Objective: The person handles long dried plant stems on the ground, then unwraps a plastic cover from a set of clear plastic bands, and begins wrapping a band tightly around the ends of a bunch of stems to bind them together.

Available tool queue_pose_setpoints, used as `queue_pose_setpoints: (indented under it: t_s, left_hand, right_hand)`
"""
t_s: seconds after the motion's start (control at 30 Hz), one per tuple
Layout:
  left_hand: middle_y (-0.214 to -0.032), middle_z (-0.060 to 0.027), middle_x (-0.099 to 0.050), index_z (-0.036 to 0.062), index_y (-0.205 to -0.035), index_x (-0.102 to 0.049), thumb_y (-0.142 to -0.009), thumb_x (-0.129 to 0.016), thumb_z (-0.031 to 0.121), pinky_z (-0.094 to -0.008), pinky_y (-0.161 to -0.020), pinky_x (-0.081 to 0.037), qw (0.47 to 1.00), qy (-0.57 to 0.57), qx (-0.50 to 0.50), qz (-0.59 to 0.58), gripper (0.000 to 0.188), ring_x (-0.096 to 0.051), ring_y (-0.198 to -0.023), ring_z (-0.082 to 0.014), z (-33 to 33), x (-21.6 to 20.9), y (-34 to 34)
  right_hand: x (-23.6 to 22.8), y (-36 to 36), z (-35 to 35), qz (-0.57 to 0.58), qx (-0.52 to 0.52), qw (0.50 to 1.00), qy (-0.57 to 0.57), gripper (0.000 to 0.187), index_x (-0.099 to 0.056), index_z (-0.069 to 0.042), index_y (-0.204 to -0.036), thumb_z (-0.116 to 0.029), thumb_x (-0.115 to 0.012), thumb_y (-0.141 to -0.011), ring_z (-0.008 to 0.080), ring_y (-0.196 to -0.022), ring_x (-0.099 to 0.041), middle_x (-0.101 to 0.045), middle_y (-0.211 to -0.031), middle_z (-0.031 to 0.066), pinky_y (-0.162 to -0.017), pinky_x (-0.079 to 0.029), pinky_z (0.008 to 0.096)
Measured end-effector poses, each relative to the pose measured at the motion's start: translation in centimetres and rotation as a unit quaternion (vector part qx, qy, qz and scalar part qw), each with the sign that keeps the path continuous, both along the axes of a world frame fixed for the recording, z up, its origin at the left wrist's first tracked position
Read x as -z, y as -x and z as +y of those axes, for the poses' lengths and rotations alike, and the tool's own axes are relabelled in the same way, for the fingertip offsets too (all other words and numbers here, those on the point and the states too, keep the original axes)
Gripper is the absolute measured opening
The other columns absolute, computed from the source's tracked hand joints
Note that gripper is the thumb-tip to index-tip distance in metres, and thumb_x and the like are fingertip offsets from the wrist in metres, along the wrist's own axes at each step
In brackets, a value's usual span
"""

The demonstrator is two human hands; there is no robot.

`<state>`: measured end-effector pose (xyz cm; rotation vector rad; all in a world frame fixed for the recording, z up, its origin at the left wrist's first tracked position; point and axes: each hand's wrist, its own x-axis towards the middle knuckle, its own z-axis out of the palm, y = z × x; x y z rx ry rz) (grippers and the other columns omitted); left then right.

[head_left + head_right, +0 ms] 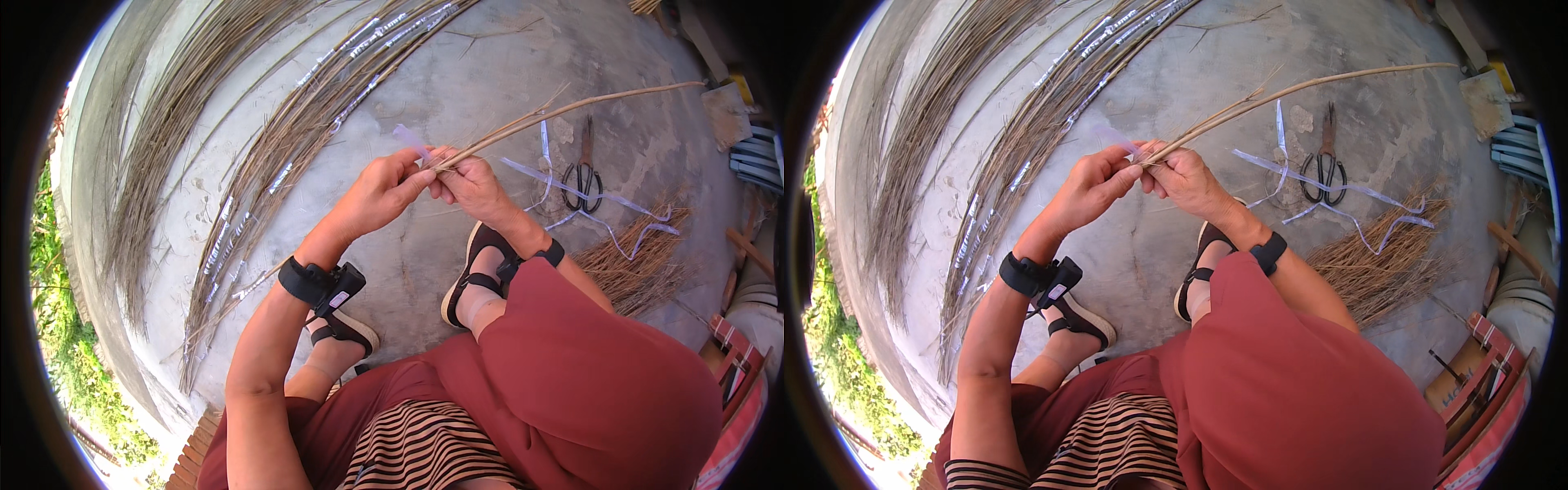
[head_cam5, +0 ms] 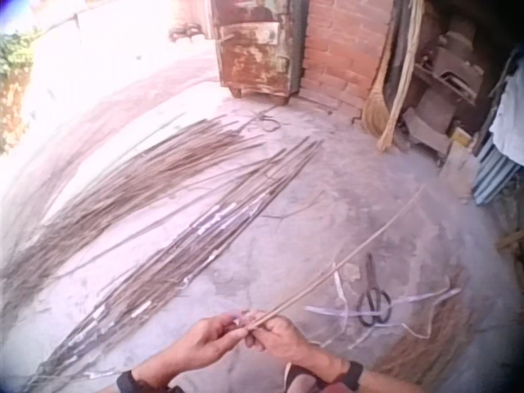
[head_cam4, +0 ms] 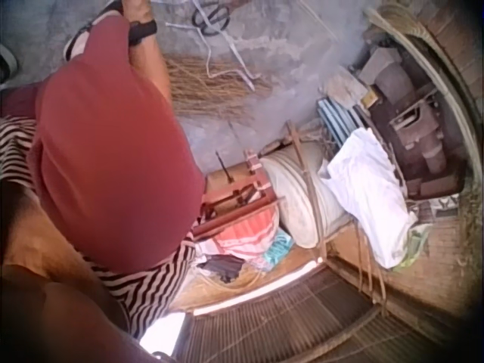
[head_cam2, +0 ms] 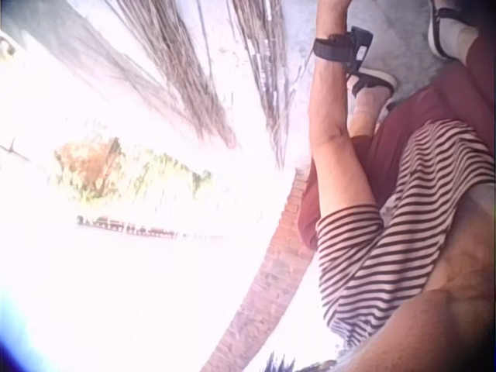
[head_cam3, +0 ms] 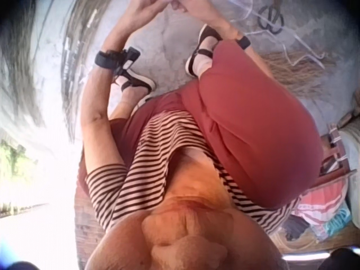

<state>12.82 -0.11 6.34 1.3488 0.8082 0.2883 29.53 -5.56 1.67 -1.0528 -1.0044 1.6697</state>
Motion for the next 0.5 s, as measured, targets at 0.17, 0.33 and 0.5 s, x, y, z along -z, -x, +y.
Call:
queue_pose_setpoints:
  t_s: [0.17,0.33,0.5]
  left_hand:
    - [-0.073,0.0031,-0.056,-0.0009,-0.121,-0.048,-0.092,-0.048,0.016,-0.0185,-0.053,-0.033,0.999,-0.039,0.018,0.001,0.033,-0.039,-0.062,-0.0022,0.3,-0.6,0.1]
    - [-0.077,0.0023,-0.059,-0.0012,-0.116,-0.053,-0.092,-0.048,0.016,-0.0194,-0.057,-0.038,0.999,-0.028,0.014,-0.028,0.031,-0.044,-0.066,-0.0034,0.0,0.4,0.2]
    - [-0.082,-0.0018,-0.062,-0.0019,-0.113,-0.055,-0.09,-0.049,0.012,-0.0235,-0.07,-0.045,0.993,-0.117,0.001,0.012,0.028,-0.053,-0.076,-0.0065,0.3,1.9,0.4]
  right_hand:
    - [-0.9,0.3,0.3,0.021,-0.012,0.999,0.031,0.02,-0.053,-0.002,-0.105,-0.015,-0.044,-0.092,0.0046,-0.058,-0.047,-0.053,-0.07,-0.0002,-0.051,-0.039,0.0184]
    - [-1.4,-0.1,-0.4,-0.085,-0.038,0.995,0.039,0.019,-0.056,-0.001,-0.097,-0.015,-0.044,-0.092,0.0056,-0.058,-0.047,-0.055,-0.069,-0.0003,-0.052,-0.04,0.0197]
    - [-1.8,-0.1,-0.8,-0.098,-0.028,0.993,0.056,0.02,-0.058,-0.001,-0.088,-0.014,-0.044,-0.091,0.0072,-0.056,-0.048,-0.055,-0.066,0.0008,-0.051,-0.04,0.0213]
